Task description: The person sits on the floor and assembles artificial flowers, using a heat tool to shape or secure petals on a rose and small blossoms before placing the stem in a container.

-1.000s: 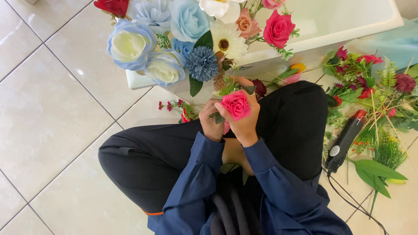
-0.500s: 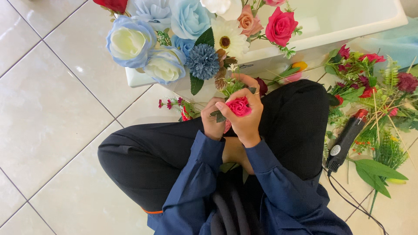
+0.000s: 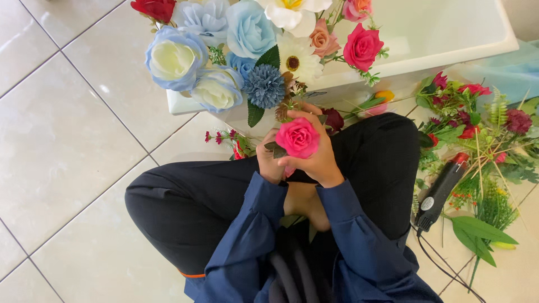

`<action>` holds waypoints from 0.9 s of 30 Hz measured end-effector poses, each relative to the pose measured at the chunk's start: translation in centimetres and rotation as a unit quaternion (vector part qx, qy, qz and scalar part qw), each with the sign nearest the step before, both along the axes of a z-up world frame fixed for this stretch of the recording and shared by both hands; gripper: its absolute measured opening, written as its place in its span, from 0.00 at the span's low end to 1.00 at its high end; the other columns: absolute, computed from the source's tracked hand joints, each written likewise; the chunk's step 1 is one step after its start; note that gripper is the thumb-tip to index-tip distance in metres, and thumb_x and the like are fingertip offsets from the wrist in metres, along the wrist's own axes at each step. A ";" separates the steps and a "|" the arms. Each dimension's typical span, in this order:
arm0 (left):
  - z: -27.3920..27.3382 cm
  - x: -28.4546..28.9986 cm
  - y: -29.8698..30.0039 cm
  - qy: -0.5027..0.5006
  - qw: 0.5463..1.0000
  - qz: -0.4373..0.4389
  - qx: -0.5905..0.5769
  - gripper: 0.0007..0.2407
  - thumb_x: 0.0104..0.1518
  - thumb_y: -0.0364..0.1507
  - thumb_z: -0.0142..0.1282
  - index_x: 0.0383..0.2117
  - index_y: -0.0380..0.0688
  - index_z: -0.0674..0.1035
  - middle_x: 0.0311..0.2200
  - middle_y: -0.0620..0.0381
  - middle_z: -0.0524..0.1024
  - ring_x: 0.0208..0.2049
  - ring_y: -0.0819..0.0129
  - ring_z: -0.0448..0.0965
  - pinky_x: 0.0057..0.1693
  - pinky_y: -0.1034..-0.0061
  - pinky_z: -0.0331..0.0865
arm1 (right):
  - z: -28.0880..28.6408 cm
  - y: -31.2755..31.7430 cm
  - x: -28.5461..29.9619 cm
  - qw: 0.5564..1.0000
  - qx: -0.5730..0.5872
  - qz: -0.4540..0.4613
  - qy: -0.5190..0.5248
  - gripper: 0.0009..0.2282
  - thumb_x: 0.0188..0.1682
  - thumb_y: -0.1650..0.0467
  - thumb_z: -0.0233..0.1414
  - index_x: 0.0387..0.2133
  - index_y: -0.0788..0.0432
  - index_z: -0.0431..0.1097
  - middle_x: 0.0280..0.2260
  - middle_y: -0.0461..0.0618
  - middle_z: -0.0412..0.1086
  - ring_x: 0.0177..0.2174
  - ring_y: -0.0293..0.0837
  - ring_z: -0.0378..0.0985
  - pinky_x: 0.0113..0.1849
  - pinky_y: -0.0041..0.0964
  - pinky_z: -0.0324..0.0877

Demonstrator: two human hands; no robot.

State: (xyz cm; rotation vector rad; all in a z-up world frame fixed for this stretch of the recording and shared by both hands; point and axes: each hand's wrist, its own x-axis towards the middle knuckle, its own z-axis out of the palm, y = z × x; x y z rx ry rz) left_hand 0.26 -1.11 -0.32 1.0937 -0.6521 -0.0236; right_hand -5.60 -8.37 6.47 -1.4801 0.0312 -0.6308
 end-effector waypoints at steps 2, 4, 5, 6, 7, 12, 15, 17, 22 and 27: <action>0.2 0.0 -0.2 0.011 1.000 0.005 0.000 0.21 0.40 0.49 0.53 0.16 0.40 0.74 0.20 0.55 0.70 0.22 0.73 0.67 0.30 0.83 0.63 | 1.0 -0.1 -0.1 1.000 -0.010 0.020 0.013 0.35 0.21 0.69 0.66 0.45 0.57 0.57 0.50 0.54 0.47 0.47 0.49 0.57 0.48 0.50 0.54; 0.4 -0.1 -0.2 0.023 1.000 0.009 0.002 0.19 0.40 0.46 0.54 0.17 0.40 0.74 0.20 0.56 0.71 0.23 0.74 0.67 0.31 0.82 0.63 | 1.6 -0.4 -0.2 0.999 -0.016 0.038 0.027 0.38 0.19 0.68 0.67 0.48 0.56 0.55 0.51 0.56 0.44 0.49 0.51 0.54 0.50 0.53 0.50; 0.5 -0.3 -0.1 0.044 0.999 0.014 0.007 0.15 0.41 0.42 0.56 0.17 0.40 0.75 0.20 0.57 0.71 0.24 0.75 0.66 0.32 0.81 0.64 | 1.8 -0.7 -0.2 0.999 -0.038 0.022 0.032 0.35 0.21 0.67 0.66 0.45 0.58 0.57 0.48 0.56 0.51 0.47 0.50 0.57 0.49 0.50 0.52; 0.5 -0.5 0.0 0.065 0.998 0.019 0.012 0.12 0.42 0.38 0.58 0.17 0.41 0.75 0.20 0.58 0.71 0.24 0.77 0.66 0.33 0.81 0.64 | 1.9 -1.0 -0.3 0.998 -0.059 0.006 0.037 0.32 0.22 0.65 0.66 0.42 0.60 0.59 0.44 0.56 0.59 0.46 0.48 0.60 0.48 0.48 0.53; 0.6 -0.6 0.0 0.065 0.998 0.018 0.012 0.12 0.42 0.38 0.58 0.17 0.41 0.75 0.20 0.58 0.71 0.24 0.77 0.66 0.33 0.81 0.64 | 1.0 -1.2 -0.2 0.998 -0.060 0.006 0.038 0.32 0.22 0.65 0.66 0.42 0.60 0.59 0.44 0.56 0.59 0.46 0.48 0.60 0.48 0.48 0.53; 1.6 -0.7 0.2 0.112 0.992 0.035 0.046 0.05 0.42 0.27 0.62 0.17 0.40 0.77 0.19 0.56 0.73 0.26 0.77 0.67 0.36 0.75 0.66 | 0.9 -0.9 0.5 0.979 -0.168 -0.110 0.025 0.22 0.27 0.60 0.62 0.31 0.58 0.65 0.45 0.55 0.59 0.44 0.51 0.62 0.46 0.47 0.56; 0.3 -0.8 0.3 0.106 0.992 0.029 0.056 0.06 0.42 0.26 0.62 0.15 0.40 0.76 0.17 0.56 0.72 0.25 0.78 0.66 0.34 0.77 0.64 | 1.1 -0.6 0.6 0.968 -0.207 -0.138 0.028 0.20 0.26 0.65 0.64 0.29 0.60 0.67 0.43 0.58 0.59 0.42 0.53 0.63 0.45 0.46 0.57; -1.2 -0.8 0.2 0.100 0.993 0.025 0.063 0.06 0.42 0.26 0.62 0.14 0.40 0.76 0.15 0.57 0.71 0.24 0.78 0.65 0.33 0.78 0.64 | 1.9 0.3 0.8 0.957 -0.218 -0.186 0.049 0.18 0.27 0.65 0.64 0.27 0.60 0.67 0.42 0.58 0.60 0.40 0.54 0.64 0.43 0.47 0.59; -3.7 -0.6 -0.1 0.104 0.993 0.029 0.056 0.06 0.43 0.21 0.58 0.11 0.41 0.76 0.10 0.57 0.70 0.22 0.81 0.62 0.29 0.79 0.60 | 2.9 1.3 1.3 0.951 -0.201 -0.227 0.067 0.14 0.29 0.68 0.63 0.23 0.61 0.66 0.40 0.59 0.60 0.39 0.57 0.66 0.42 0.49 0.60; -1.6 -0.3 0.1 0.086 0.994 0.034 0.053 0.07 0.44 0.22 0.58 0.10 0.40 0.75 0.11 0.53 0.70 0.19 0.78 0.63 0.28 0.81 0.60 | 2.3 1.2 1.4 0.960 -0.186 -0.199 0.068 0.13 0.29 0.67 0.63 0.22 0.60 0.67 0.41 0.57 0.61 0.42 0.55 0.64 0.44 0.47 0.57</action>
